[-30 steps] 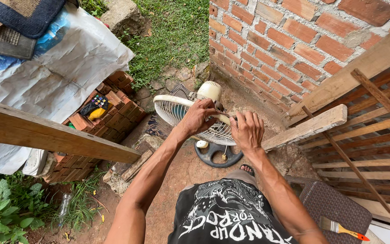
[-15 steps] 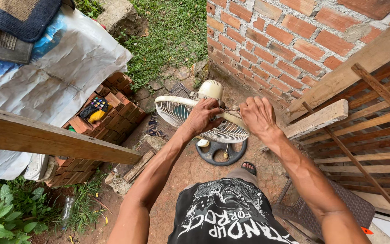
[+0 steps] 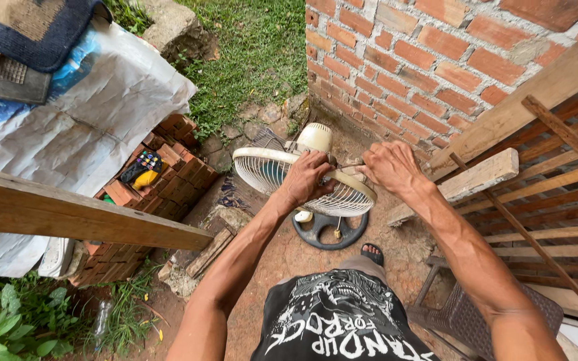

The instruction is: The person works on a pedestal fan standing on dirt ground beside a brick wall. They unscrew and loosen the front grille fasteners by hand with a small tool, work around the grille rim, then lift the grille guard off the fan head and hold it up.

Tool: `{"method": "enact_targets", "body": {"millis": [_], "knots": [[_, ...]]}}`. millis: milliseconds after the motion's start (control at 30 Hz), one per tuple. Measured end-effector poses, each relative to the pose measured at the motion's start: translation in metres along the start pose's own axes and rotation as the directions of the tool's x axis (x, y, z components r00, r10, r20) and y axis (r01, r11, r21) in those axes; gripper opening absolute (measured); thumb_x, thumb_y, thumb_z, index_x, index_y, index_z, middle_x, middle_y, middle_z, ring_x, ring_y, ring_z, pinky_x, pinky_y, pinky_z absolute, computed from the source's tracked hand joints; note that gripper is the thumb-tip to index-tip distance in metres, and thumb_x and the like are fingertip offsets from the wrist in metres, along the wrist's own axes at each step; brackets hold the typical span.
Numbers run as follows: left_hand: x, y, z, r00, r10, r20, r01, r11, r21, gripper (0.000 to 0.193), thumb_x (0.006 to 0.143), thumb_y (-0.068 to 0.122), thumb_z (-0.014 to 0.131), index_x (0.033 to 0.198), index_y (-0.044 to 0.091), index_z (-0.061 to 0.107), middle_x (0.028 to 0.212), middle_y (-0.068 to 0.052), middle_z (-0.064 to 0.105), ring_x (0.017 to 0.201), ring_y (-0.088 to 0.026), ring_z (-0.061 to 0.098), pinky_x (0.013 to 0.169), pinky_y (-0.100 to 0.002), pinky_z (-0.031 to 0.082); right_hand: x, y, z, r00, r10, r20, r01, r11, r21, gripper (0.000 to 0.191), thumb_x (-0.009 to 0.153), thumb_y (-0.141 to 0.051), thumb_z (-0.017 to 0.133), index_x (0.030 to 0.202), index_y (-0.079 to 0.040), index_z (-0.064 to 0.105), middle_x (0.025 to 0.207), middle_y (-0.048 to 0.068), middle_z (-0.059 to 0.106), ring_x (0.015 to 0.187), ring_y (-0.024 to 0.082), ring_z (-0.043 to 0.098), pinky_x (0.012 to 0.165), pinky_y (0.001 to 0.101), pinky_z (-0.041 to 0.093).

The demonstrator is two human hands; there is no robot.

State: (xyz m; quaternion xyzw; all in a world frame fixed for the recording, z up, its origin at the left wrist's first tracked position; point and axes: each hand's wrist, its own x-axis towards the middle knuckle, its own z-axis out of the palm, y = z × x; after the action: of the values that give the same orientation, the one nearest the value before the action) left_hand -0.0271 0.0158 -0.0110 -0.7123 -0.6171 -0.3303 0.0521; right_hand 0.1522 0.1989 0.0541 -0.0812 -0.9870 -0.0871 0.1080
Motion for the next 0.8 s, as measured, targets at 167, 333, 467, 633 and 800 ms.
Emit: {"method": "enact_targets", "body": {"millis": [167,333,467,633,800], "knots": [[-0.007,-0.004,-0.008,0.998,-0.053,0.030,0.053,0.999,-0.003,0.025,0.081,0.019,0.076,0.098,0.004,0.067,0.098,-0.010,0.057,0.095,-0.027,0.057,0.086,-0.041,0.046,-0.018,0.053,-0.064,0.943,0.302,0.137,-0.293,0.952,-0.084,0.064,0.099,-0.069,0.054,0.064,-0.016,0.057,0.049,-0.005,0.037,0.042,0.010,0.034,0.036,0.0276,0.031],[0.001,-0.005,-0.006,0.998,0.038,-0.040,-0.037,0.999,0.014,0.026,0.078,0.022,0.077,0.096,0.005,0.067,0.096,-0.011,0.056,0.095,-0.030,0.057,0.084,-0.042,0.045,-0.030,0.063,-0.019,0.964,0.151,-0.217,-0.063,0.929,0.364,0.053,0.100,-0.057,0.063,0.071,-0.012,0.059,0.069,-0.006,0.048,0.046,0.004,0.039,0.033,0.0226,0.032],[0.001,-0.008,-0.004,1.000,0.019,0.011,-0.020,1.000,0.017,0.025,0.081,0.021,0.077,0.096,0.005,0.066,0.096,-0.011,0.056,0.093,-0.028,0.057,0.084,-0.041,0.045,-0.052,0.008,0.062,0.963,0.248,-0.105,-0.150,0.817,0.556,0.038,0.095,-0.042,0.071,0.078,-0.009,0.067,0.075,0.003,0.061,0.062,0.013,0.055,0.048,0.0299,0.047],[-0.007,-0.007,-0.004,1.000,-0.004,0.011,0.003,0.999,0.033,0.026,0.085,0.025,0.077,0.098,0.005,0.067,0.097,-0.010,0.056,0.092,-0.026,0.056,0.085,-0.040,0.046,-0.076,-0.055,0.108,0.920,0.369,-0.133,-0.196,0.725,0.660,0.029,0.089,-0.036,0.078,0.087,-0.008,0.069,0.100,0.007,0.063,0.086,0.019,0.062,0.066,0.0319,0.056],[-0.010,-0.002,-0.015,0.995,-0.006,-0.100,0.011,0.998,0.054,0.045,0.082,0.037,0.082,0.110,0.004,0.069,0.099,-0.010,0.057,0.093,-0.024,0.057,0.084,-0.040,0.045,-0.082,-0.080,0.101,0.843,0.489,-0.225,-0.241,0.716,0.655,0.030,0.081,-0.024,0.082,0.100,-0.004,0.071,0.114,0.008,0.063,0.096,0.022,0.067,0.076,0.0342,0.058]]}}
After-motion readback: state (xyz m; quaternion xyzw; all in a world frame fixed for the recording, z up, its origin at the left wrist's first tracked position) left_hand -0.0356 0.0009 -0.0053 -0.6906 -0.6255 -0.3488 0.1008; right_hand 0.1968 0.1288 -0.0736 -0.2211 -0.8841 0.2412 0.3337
